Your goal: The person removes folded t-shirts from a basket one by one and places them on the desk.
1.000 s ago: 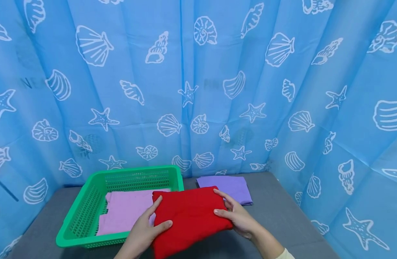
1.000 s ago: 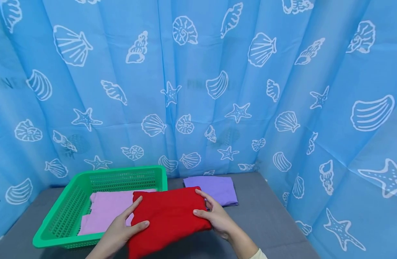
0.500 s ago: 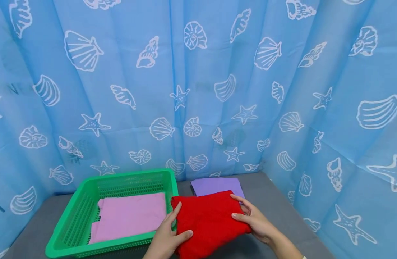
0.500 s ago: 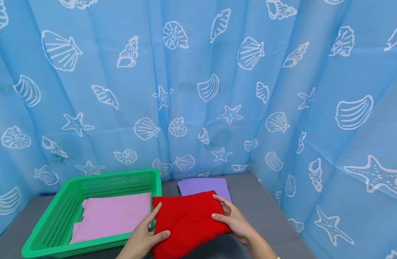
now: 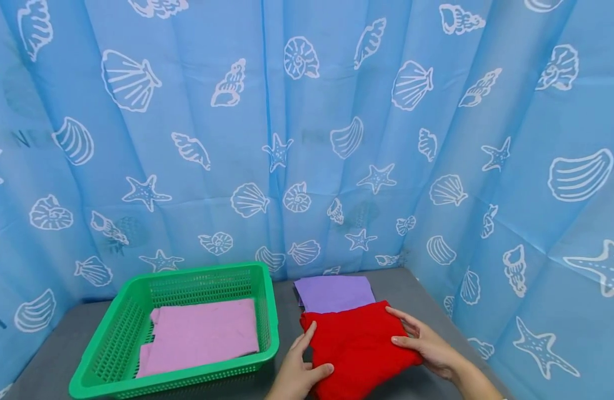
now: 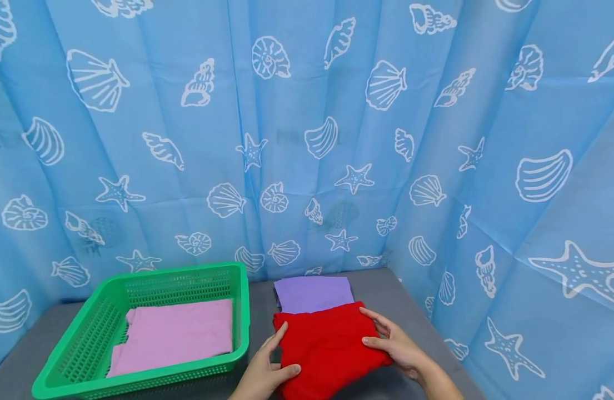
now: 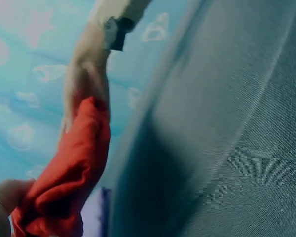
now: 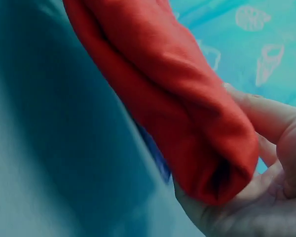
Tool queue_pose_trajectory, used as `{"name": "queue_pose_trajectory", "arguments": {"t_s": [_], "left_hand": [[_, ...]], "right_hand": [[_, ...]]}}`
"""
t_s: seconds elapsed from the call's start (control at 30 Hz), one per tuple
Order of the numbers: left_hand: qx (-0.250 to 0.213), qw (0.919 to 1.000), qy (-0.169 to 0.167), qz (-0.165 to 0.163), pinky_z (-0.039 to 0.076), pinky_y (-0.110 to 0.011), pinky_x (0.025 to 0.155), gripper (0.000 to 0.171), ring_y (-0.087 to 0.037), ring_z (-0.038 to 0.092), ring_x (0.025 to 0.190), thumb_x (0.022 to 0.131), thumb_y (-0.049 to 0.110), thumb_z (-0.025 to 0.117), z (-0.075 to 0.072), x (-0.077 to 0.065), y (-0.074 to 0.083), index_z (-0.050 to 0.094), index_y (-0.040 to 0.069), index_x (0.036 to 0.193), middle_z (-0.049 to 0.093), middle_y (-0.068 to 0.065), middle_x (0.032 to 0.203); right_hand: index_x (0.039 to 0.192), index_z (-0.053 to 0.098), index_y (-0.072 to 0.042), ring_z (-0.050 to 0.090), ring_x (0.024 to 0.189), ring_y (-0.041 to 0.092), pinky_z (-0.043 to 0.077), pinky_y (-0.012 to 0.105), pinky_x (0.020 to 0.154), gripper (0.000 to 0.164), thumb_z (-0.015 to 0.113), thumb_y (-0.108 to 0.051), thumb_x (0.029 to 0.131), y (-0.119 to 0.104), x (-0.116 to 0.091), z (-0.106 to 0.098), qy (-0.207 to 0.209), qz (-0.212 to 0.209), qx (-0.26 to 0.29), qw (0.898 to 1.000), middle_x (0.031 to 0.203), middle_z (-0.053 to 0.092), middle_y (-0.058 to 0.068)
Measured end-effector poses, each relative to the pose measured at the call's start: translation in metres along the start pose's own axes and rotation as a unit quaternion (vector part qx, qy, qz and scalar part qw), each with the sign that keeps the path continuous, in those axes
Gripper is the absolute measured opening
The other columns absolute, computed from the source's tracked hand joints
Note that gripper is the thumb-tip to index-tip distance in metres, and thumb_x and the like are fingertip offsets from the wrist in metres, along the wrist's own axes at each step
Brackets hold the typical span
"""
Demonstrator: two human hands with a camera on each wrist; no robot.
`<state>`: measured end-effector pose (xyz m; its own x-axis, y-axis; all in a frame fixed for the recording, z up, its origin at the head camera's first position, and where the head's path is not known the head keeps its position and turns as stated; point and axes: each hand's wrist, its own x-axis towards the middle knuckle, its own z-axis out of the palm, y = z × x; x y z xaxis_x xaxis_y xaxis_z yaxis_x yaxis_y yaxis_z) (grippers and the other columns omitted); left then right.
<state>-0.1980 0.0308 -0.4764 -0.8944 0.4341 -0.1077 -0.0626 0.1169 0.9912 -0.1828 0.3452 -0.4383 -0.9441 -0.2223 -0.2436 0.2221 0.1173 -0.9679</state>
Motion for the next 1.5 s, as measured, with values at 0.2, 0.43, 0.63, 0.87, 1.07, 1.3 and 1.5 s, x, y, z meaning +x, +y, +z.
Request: {"name": "queue_pose_trajectory", "arguments": {"t_s": [0.2,0.43,0.63,0.87,1.07,1.3,1.5], "left_hand": [[-0.005,0.9995,-0.030,0.008,0.059,-0.039,0.080,0.086,-0.015,0.061,0.070,0.084,0.021,0.079,0.022,0.019,-0.017,0.032,0.011,0.155,0.030,-0.031,0.149],[-0.038,0.9976,-0.058,-0.007,0.059,-0.032,0.074,0.083,-0.014,0.055,0.063,0.081,0.009,0.079,0.045,0.042,-0.021,0.037,0.013,0.153,0.034,-0.025,0.150],[-0.035,0.9974,-0.058,0.024,0.059,-0.042,0.077,0.082,-0.028,0.055,0.115,0.078,0.003,0.080,0.064,0.060,-0.017,0.042,0.013,0.150,0.038,-0.020,0.150],[-0.068,0.9954,-0.065,0.019,0.060,-0.043,0.074,0.084,-0.024,0.066,0.098,0.079,-0.007,0.076,0.087,0.075,-0.007,0.038,0.011,0.152,0.037,-0.019,0.151],[-0.066,0.9961,-0.058,0.002,0.060,-0.040,0.070,0.081,-0.020,0.071,0.079,0.081,-0.006,0.075,0.105,0.084,0.003,0.039,0.010,0.152,0.039,-0.017,0.150],[-0.056,0.9972,-0.045,-0.018,0.060,-0.040,0.070,0.079,-0.018,0.067,0.082,0.081,-0.007,0.074,0.116,0.091,0.005,0.041,0.008,0.150,0.042,-0.017,0.148],[-0.053,0.9978,-0.038,-0.010,0.060,-0.041,0.069,0.081,-0.023,0.063,0.098,0.078,-0.011,0.074,0.119,0.094,-0.004,0.040,0.004,0.150,0.041,-0.021,0.146]], "right_hand": [[0.157,0.016,-0.007,0.031,0.133,0.047,0.053,0.043,0.095,0.073,0.058,-0.018,0.098,0.015,-0.006,-0.026,0.015,0.002,-0.043,0.999,0.156,0.006,0.038],[0.156,0.019,-0.006,0.031,0.135,0.044,0.051,0.034,0.094,0.070,0.057,-0.018,0.099,0.029,-0.009,-0.059,0.027,0.000,-0.066,0.997,0.156,0.005,0.037],[0.156,0.018,-0.005,0.023,0.138,0.050,0.050,0.031,0.093,0.071,0.058,-0.018,0.099,0.029,-0.008,-0.087,0.045,0.007,-0.085,0.995,0.157,0.001,0.036],[0.155,0.019,-0.003,0.016,0.141,0.052,0.041,0.048,0.106,0.074,0.062,-0.015,0.096,0.023,-0.002,-0.109,0.087,0.031,-0.104,0.990,0.158,0.003,0.035],[0.155,0.016,-0.003,0.019,0.140,0.053,0.041,0.051,0.106,0.074,0.060,-0.012,0.096,0.022,0.000,-0.128,0.084,0.051,-0.101,0.990,0.157,0.001,0.035],[0.156,0.014,-0.006,0.028,0.135,0.051,0.045,0.051,0.102,0.075,0.058,-0.009,0.095,0.022,0.004,-0.137,0.092,0.082,-0.086,0.989,0.156,0.003,0.037],[0.155,0.010,0.000,0.023,0.136,0.053,0.045,0.051,0.102,0.079,0.060,-0.007,0.094,0.028,0.003,-0.134,0.088,0.083,-0.109,0.987,0.155,0.002,0.039]]}}
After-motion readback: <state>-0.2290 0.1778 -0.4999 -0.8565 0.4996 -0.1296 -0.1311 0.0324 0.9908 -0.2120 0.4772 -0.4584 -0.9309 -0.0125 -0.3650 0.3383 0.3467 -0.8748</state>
